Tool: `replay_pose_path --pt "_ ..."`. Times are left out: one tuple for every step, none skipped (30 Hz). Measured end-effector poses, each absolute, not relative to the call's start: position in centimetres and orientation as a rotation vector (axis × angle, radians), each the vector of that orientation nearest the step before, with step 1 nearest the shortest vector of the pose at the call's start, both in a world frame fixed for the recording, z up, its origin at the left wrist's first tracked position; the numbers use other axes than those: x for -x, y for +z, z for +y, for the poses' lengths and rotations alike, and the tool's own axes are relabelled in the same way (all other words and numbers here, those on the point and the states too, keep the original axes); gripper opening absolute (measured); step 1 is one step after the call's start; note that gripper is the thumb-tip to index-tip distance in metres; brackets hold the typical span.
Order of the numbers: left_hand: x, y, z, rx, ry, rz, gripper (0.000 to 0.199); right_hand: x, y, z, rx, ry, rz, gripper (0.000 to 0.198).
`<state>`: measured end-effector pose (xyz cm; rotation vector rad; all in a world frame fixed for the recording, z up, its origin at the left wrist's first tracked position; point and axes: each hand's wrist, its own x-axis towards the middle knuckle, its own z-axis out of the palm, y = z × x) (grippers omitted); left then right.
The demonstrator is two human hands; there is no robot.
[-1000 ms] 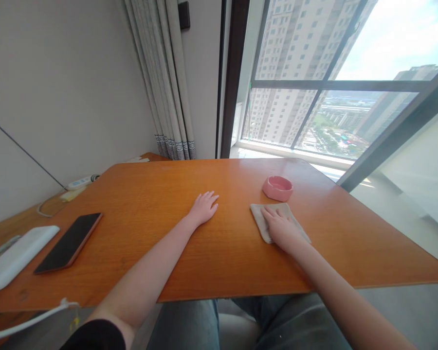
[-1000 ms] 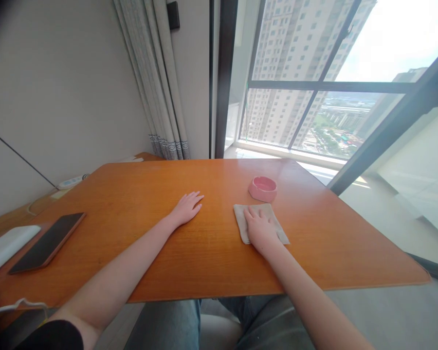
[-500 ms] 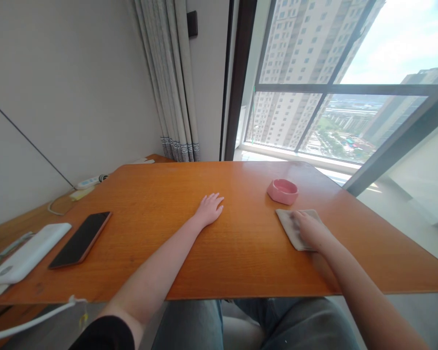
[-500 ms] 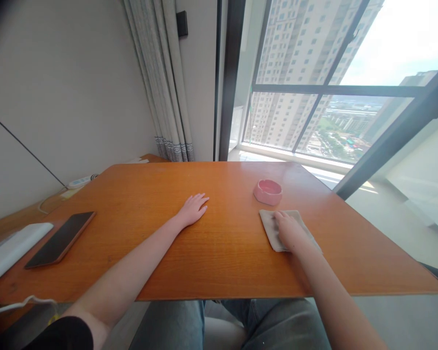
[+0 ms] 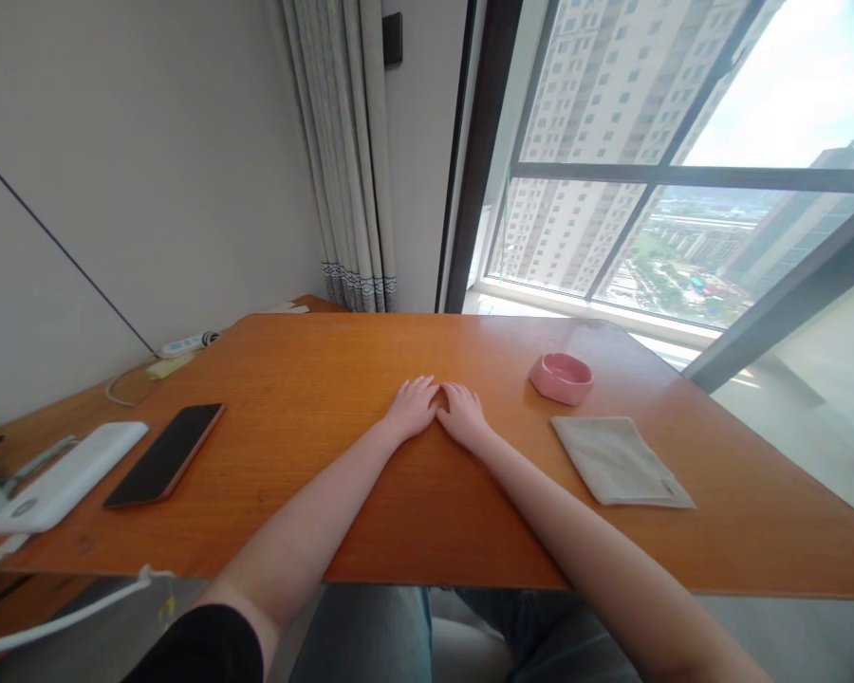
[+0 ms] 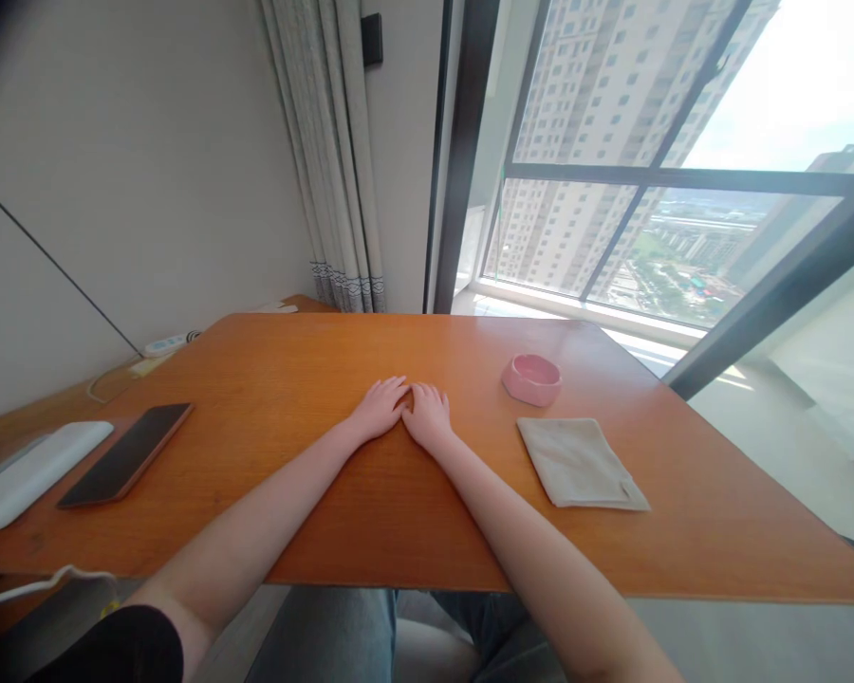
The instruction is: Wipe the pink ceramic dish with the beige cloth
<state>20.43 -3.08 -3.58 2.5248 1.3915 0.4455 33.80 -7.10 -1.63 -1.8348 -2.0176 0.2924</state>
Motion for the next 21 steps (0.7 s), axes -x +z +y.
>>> replay_pose_path --pt "-20.4 -3.6 -3.0 -2.528 0.457 1.378 0.041 -32.9 -2.2 -6.4 1.819 0.278 -1.987 0.044" --pt "-20.4 -3.5 -3.0 -2.532 0.472 1.364 0.041 -32.5 -2.6 -5.9 1.797 0.279 -1.974 0.043" --pt "-20.4 -3.5 -3.0 -2.538 0.488 1.352 0.040 -32.3 -2.9 -5.5 1.774 0.287 -1.967 0.042" --pt "-20.4 -3.4 -3.1 -2.543 0.497 1.346 0.040 -32.4 -3.0 -5.2 1.740 0.306 -1.980 0.042" --pt "-20.4 -3.4 -3.1 -2.546 0.496 1.351 0.040 -32.7 -3.1 -5.0 1.704 0.325 -1.998 0.041" --pt "-20.4 -3.3 -3.2 -2.545 0.483 1.365 0.041 -33.1 -3.1 -4.9 1.669 0.337 -2.018 0.041" --pt "-20.4 -3.3 -3.2 -2.541 0.464 1.381 0.042 -33.5 -3.0 -4.9 1.634 0.340 -2.039 0.041" --pt "-20.4 -3.3 -3.3 -2.538 0.442 1.395 0.042 -33.8 -3.0 -4.9 1.605 0.335 -2.058 0.042" --pt "-20.5 -3.3 -3.3 -2.534 0.426 1.404 0.043 -34.0 -3.0 -5.0 1.585 0.327 -2.071 0.042" --pt "-20.5 -3.3 -3.3 -2.533 0.417 1.408 0.043 -34.0 -3.0 -5.1 1.577 0.319 -2.078 0.043" --pt "-20.5 -3.3 -3.3 -2.534 0.414 1.406 0.044 -34.0 -3.1 -5.1 1.577 0.311 -2.079 0.043" --pt "-20.5 -3.3 -3.3 -2.536 0.413 1.403 0.044 -33.8 -3.1 -5.2 1.581 0.304 -2.078 0.043" --pt "-20.4 -3.3 -3.3 -2.538 0.410 1.402 0.044 -33.6 -3.1 -5.2 1.584 0.302 -2.081 0.044" --pt "-20.4 -3.3 -3.3 -2.541 0.405 1.401 0.044 -33.4 -3.1 -5.3 1.584 0.307 -2.094 0.044" --pt "-20.4 -3.2 -3.3 -2.544 0.397 1.405 0.045 -33.4 -3.0 -5.3 1.586 0.313 -2.111 0.044" --pt "-20.4 -3.2 -3.3 -2.548 0.388 1.410 0.045 -33.6 -2.8 -5.3 1.600 0.303 -2.122 0.044" --pt "-20.4 -3.2 -3.3 -2.551 0.375 1.416 0.045 -34.1 -2.4 -5.3 1.634 0.263 -2.115 0.043" --pt "-20.4 -3.2 -3.3 -2.553 0.361 1.421 0.045 -35.0 -1.9 -5.3 1.691 0.187 -2.078 0.043" --pt "-20.4 -3.2 -3.3 -2.556 0.354 1.424 0.045 -36.2 -1.2 -5.3 1.765 0.089 -2.007 0.043" --pt "-20.4 -3.2 -3.4 -2.558 0.348 1.426 0.046 -37.7 -0.5 -5.4 1.856 -0.055 -1.885 0.043" --pt "-20.4 -3.2 -3.4 -2.560 0.343 1.427 0.046 -39.5 0.4 -5.4 1.938 -0.176 -1.748 0.046"
